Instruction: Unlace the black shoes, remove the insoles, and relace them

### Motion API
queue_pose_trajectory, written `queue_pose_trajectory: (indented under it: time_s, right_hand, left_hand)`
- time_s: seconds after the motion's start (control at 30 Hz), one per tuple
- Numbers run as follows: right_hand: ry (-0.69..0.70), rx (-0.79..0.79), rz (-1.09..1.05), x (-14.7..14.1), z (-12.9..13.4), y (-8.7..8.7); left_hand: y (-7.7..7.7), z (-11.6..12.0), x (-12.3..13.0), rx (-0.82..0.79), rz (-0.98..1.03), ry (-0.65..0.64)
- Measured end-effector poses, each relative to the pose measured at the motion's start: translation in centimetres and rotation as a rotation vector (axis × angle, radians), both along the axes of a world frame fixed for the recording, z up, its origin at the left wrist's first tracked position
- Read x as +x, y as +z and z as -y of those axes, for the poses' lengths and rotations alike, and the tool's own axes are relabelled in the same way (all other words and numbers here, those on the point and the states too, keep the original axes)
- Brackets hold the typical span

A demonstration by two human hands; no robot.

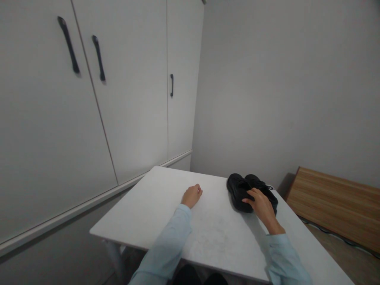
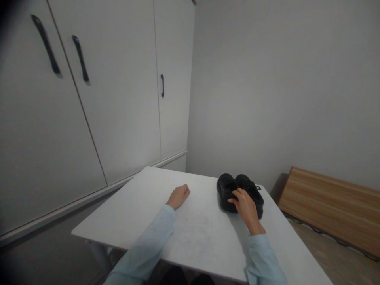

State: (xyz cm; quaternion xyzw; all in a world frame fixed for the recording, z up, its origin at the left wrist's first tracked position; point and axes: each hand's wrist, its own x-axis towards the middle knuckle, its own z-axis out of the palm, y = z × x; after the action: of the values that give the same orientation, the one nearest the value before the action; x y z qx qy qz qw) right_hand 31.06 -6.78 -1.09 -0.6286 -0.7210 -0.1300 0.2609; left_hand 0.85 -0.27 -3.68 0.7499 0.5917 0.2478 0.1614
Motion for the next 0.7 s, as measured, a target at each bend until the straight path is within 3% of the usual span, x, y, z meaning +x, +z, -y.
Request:
queue_pose_trajectory:
  time_s: [0.2,0.7]
  right_hand:
    - [-0.052,-0.013,-0.013,2.0,-0.2,-2.0]
    - [-0.195,-0.103,0.150,0.1,0.2,-0.1]
  left_hand:
    - [0.2,0.3,-0.1,-0.011,-0.006,-0.009]
    - [0.0,0.4,-0.2,-0.011,-0.013,-0.015]
